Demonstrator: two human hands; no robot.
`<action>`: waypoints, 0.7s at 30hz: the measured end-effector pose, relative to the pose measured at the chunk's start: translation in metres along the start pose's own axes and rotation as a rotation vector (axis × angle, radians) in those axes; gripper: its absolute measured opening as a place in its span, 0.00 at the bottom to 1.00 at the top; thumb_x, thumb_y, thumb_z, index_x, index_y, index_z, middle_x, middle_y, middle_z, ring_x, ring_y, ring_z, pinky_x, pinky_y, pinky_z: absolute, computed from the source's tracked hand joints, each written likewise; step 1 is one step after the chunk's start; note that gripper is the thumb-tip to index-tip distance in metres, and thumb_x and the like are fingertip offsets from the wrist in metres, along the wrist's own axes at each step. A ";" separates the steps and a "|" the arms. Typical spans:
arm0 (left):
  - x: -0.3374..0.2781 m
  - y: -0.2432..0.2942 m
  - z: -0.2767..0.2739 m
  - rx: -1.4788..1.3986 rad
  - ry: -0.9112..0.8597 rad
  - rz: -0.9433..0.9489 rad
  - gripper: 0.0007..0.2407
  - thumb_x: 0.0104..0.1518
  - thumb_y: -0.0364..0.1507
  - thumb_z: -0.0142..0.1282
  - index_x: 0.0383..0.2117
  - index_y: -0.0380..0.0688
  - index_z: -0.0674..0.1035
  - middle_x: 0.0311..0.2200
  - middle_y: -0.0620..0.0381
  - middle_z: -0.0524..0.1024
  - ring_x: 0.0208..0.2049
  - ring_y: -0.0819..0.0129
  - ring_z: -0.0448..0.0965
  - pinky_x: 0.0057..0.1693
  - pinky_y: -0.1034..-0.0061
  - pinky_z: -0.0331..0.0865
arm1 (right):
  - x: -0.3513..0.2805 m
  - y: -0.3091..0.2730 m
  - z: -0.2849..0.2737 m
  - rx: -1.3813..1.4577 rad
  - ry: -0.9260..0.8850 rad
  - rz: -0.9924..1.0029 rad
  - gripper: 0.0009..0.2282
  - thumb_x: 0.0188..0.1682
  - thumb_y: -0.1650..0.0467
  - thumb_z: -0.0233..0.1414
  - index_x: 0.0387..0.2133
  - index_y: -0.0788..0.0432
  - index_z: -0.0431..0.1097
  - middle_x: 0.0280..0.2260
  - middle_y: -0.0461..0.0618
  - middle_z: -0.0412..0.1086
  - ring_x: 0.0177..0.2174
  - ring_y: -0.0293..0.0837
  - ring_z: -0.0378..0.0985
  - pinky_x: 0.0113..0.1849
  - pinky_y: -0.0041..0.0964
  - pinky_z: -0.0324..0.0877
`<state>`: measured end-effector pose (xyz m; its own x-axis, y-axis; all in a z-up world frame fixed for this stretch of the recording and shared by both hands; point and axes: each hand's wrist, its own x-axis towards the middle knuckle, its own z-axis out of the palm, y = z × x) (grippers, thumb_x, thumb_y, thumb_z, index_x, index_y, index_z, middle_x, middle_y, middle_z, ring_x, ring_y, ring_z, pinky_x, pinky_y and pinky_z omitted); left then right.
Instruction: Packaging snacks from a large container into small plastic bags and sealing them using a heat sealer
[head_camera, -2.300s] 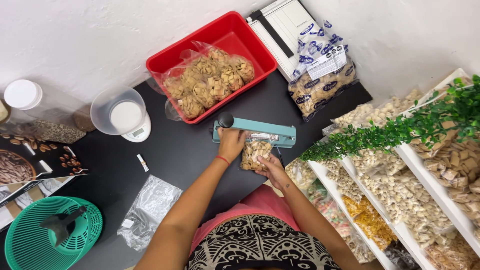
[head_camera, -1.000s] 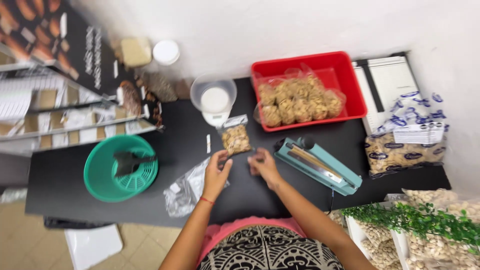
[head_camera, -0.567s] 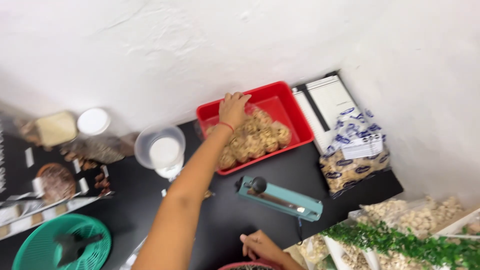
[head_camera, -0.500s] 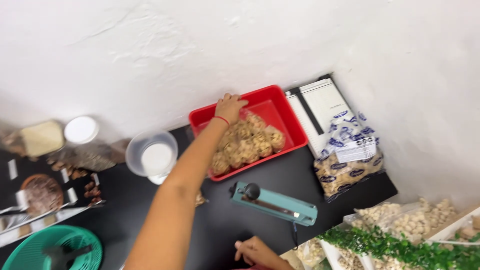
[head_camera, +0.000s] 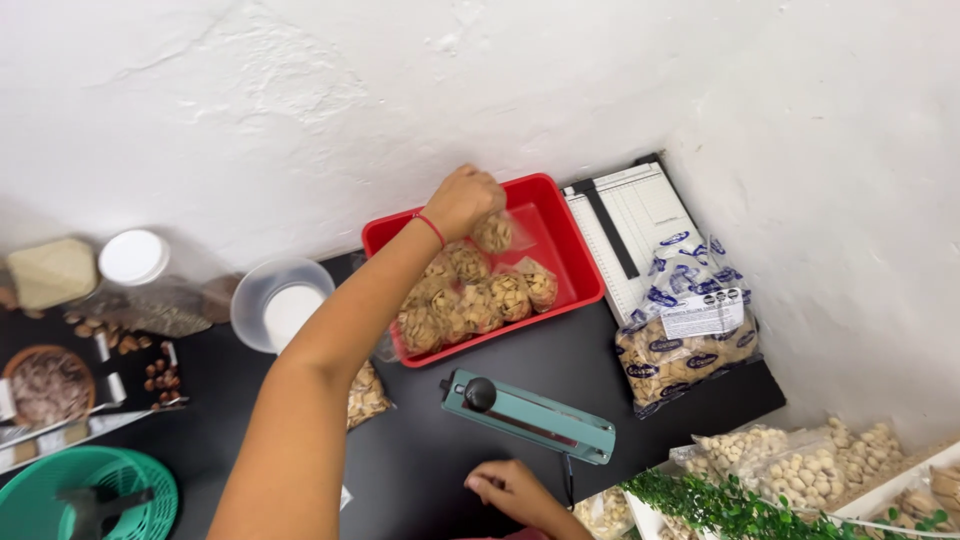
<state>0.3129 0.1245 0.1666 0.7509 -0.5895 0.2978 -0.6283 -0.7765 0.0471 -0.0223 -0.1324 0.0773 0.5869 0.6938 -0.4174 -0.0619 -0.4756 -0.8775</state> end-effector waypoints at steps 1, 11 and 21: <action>-0.006 0.007 -0.029 0.007 -0.002 -0.009 0.08 0.52 0.32 0.63 0.17 0.55 0.78 0.24 0.66 0.78 0.30 0.67 0.75 0.45 0.71 0.61 | 0.000 -0.006 -0.003 -0.002 -0.010 -0.007 0.09 0.51 0.64 0.49 0.33 0.52 0.77 0.21 0.38 0.72 0.23 0.28 0.70 0.29 0.24 0.63; -0.119 0.135 -0.217 -0.446 0.457 -0.161 0.01 0.56 0.29 0.58 0.30 0.51 0.81 0.29 0.62 0.80 0.31 0.64 0.81 0.37 0.73 0.71 | -0.016 -0.118 -0.036 0.267 0.649 -0.437 0.18 0.46 0.71 0.54 0.50 0.60 0.62 0.48 0.52 0.67 0.45 0.43 0.72 0.44 0.35 0.69; -0.287 0.275 -0.140 -0.914 0.241 -0.686 0.01 0.52 0.31 0.61 0.26 0.53 0.84 0.13 0.61 0.75 0.18 0.68 0.76 0.31 0.77 0.68 | -0.041 -0.107 0.030 0.406 0.489 -0.383 0.07 0.43 0.73 0.61 0.31 0.64 0.74 0.36 0.54 0.77 0.39 0.41 0.79 0.43 0.32 0.71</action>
<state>-0.1038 0.1116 0.2274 0.9934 0.0253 0.1116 -0.0916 -0.4086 0.9081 -0.0640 -0.0937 0.1815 0.9141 0.4054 0.0047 -0.0189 0.0543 -0.9983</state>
